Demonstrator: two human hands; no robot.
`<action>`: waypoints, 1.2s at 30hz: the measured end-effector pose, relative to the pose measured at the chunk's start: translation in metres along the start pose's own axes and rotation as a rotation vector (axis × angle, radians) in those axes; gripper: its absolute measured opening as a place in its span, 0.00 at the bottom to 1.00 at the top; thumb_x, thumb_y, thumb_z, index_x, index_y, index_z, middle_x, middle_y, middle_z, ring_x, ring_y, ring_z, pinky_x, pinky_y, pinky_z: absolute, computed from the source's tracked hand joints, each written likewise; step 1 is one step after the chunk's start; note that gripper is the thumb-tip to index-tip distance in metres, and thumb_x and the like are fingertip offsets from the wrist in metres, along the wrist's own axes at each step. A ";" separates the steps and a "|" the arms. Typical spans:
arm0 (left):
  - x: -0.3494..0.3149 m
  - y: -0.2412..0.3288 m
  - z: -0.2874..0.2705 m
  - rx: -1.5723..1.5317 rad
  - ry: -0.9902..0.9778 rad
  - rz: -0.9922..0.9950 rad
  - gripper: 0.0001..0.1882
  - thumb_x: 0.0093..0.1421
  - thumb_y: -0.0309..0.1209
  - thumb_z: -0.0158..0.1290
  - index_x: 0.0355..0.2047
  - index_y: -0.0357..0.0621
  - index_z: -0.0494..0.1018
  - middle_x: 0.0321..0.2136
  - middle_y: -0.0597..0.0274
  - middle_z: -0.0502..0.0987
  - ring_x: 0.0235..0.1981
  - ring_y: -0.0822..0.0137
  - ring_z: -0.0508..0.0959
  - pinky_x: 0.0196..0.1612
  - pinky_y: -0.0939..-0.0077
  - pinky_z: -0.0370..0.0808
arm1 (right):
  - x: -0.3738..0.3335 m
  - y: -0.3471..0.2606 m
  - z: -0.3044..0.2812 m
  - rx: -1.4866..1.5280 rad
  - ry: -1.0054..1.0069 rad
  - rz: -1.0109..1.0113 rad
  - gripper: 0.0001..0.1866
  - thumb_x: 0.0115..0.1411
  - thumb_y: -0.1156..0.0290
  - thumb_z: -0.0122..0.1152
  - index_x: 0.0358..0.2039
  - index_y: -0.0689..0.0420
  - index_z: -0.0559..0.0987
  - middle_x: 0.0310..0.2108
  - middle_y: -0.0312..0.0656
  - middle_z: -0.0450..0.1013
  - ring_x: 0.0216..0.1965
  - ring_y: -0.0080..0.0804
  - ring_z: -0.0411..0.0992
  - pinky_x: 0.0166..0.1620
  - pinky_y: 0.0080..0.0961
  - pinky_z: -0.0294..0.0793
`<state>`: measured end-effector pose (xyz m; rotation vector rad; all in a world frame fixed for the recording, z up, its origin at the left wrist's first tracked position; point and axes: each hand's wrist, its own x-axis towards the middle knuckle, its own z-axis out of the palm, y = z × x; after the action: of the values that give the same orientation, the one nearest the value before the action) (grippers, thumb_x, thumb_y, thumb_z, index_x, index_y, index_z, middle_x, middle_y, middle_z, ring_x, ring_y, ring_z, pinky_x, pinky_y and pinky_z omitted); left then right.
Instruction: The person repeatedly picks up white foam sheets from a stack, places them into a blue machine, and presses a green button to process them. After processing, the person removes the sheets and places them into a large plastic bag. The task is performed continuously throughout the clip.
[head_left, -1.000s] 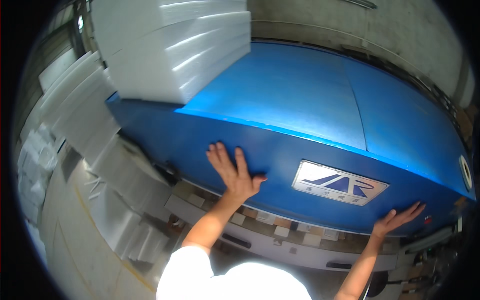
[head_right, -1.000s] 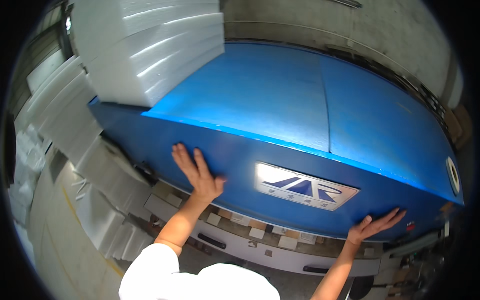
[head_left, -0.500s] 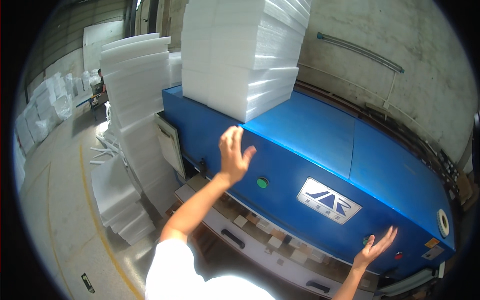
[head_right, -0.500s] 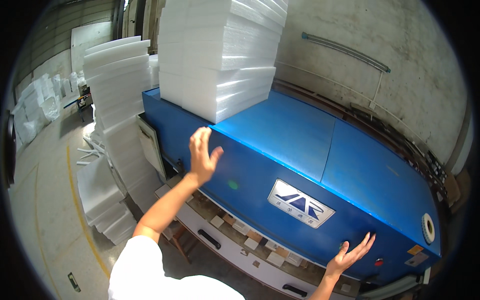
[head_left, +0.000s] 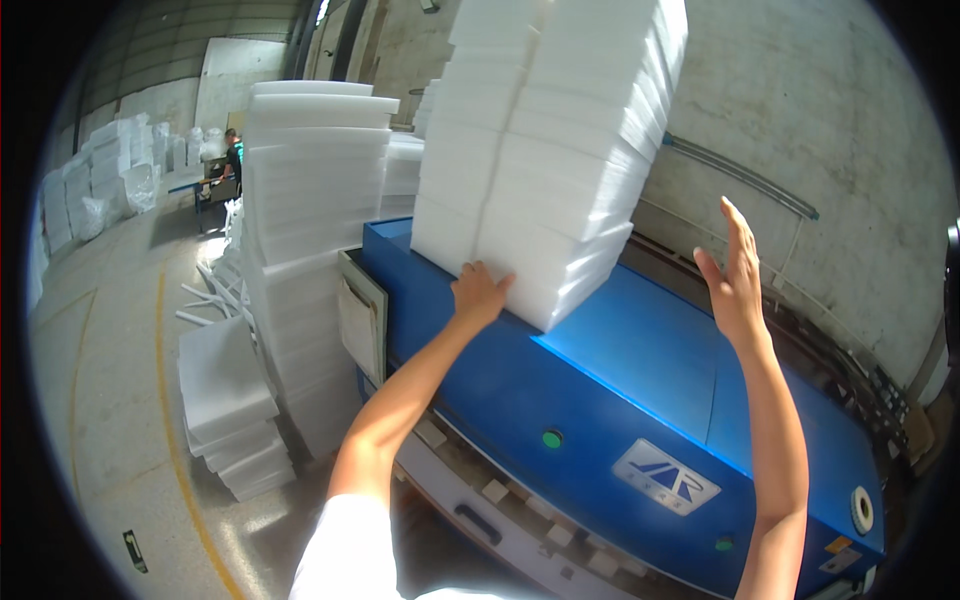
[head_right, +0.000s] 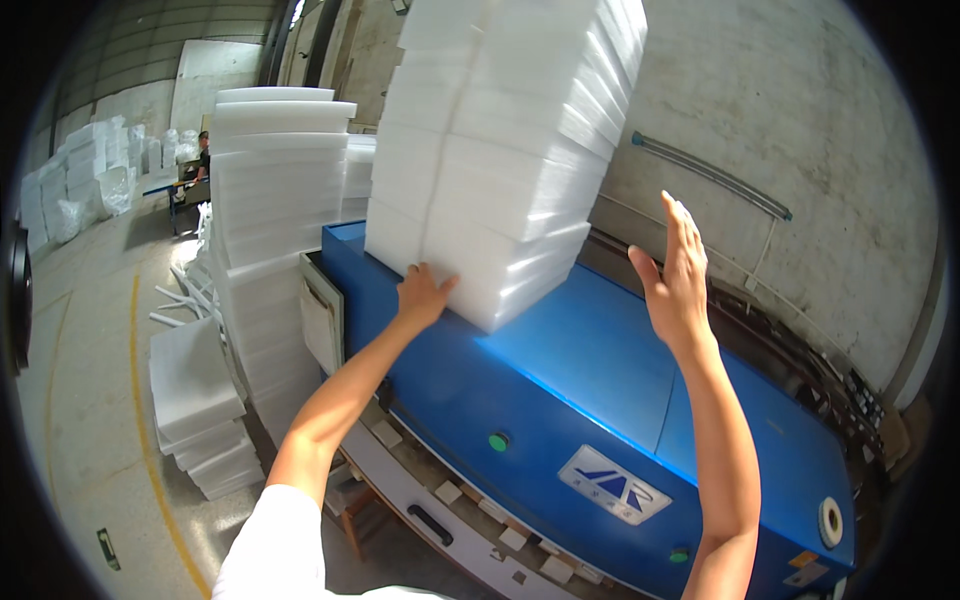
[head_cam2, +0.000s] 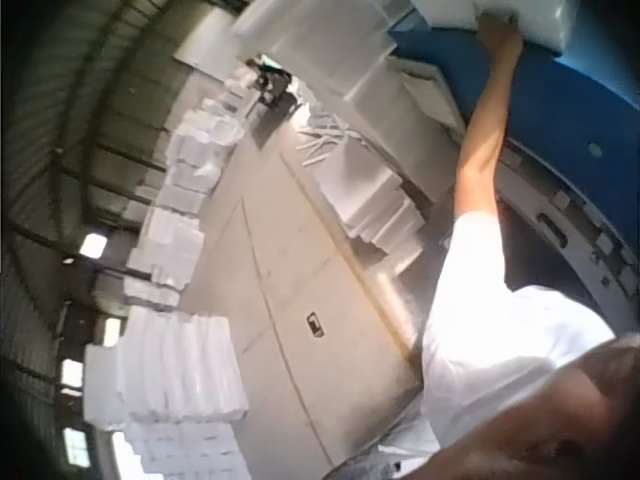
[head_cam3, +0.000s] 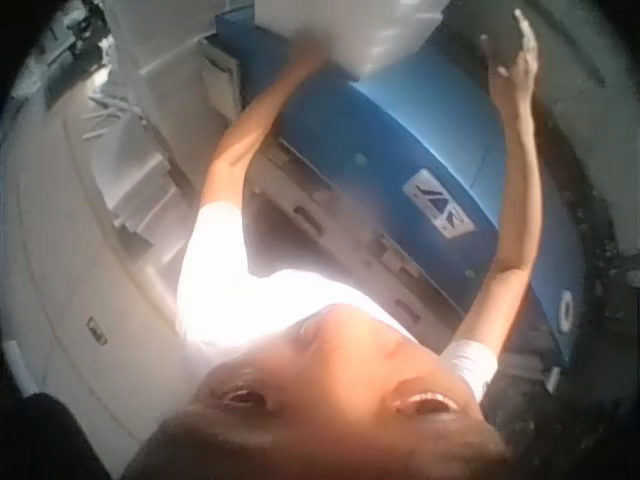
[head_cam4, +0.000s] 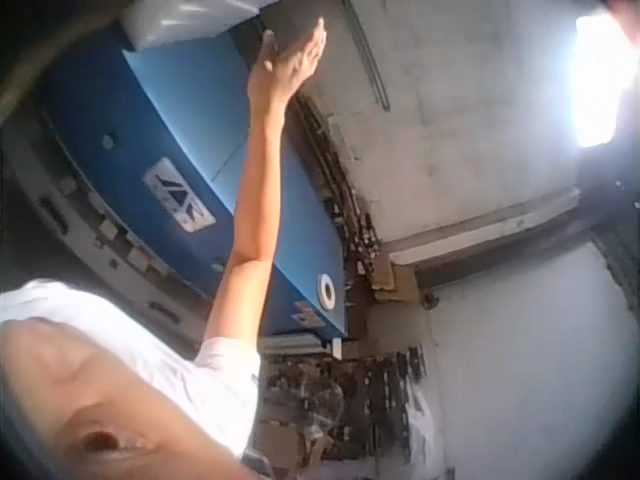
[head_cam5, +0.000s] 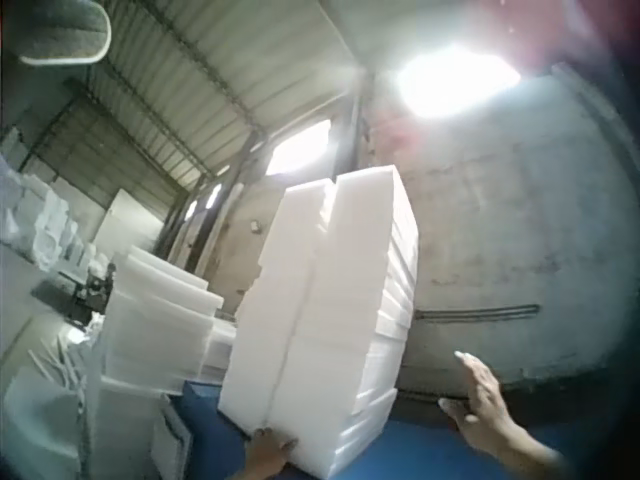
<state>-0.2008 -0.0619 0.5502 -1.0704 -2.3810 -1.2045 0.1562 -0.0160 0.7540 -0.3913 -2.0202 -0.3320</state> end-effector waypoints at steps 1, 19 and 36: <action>-0.003 0.000 0.005 -0.016 -0.019 0.016 0.37 0.61 0.57 0.51 0.51 0.30 0.66 0.48 0.43 0.71 0.50 0.46 0.74 0.53 0.50 0.66 | 0.025 0.005 0.020 0.071 -0.018 0.043 0.38 0.62 0.59 0.60 0.68 0.58 0.57 0.68 0.54 0.56 0.70 0.49 0.52 0.70 0.39 0.49; 0.029 -0.052 0.081 0.268 -0.204 0.315 0.34 0.64 0.45 0.52 0.50 0.17 0.62 0.45 0.33 0.71 0.46 0.46 0.73 0.53 0.56 0.67 | 0.155 0.003 0.196 0.274 0.330 0.055 0.18 0.57 0.71 0.59 0.48 0.59 0.71 0.48 0.49 0.68 0.52 0.47 0.67 0.57 0.38 0.64; 0.072 0.025 0.107 -0.751 -0.038 0.032 0.37 0.64 0.30 0.50 0.70 0.40 0.48 0.65 0.40 0.53 0.66 0.46 0.58 0.66 0.62 0.59 | 0.124 0.097 -0.062 -0.203 0.473 -0.297 0.23 0.59 0.70 0.63 0.55 0.57 0.71 0.54 0.48 0.66 0.55 0.46 0.66 0.59 0.36 0.64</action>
<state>-0.2235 0.0669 0.5364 -1.3134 -1.9349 -2.1589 0.1911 0.0647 0.8985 -0.1161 -1.5797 -0.7452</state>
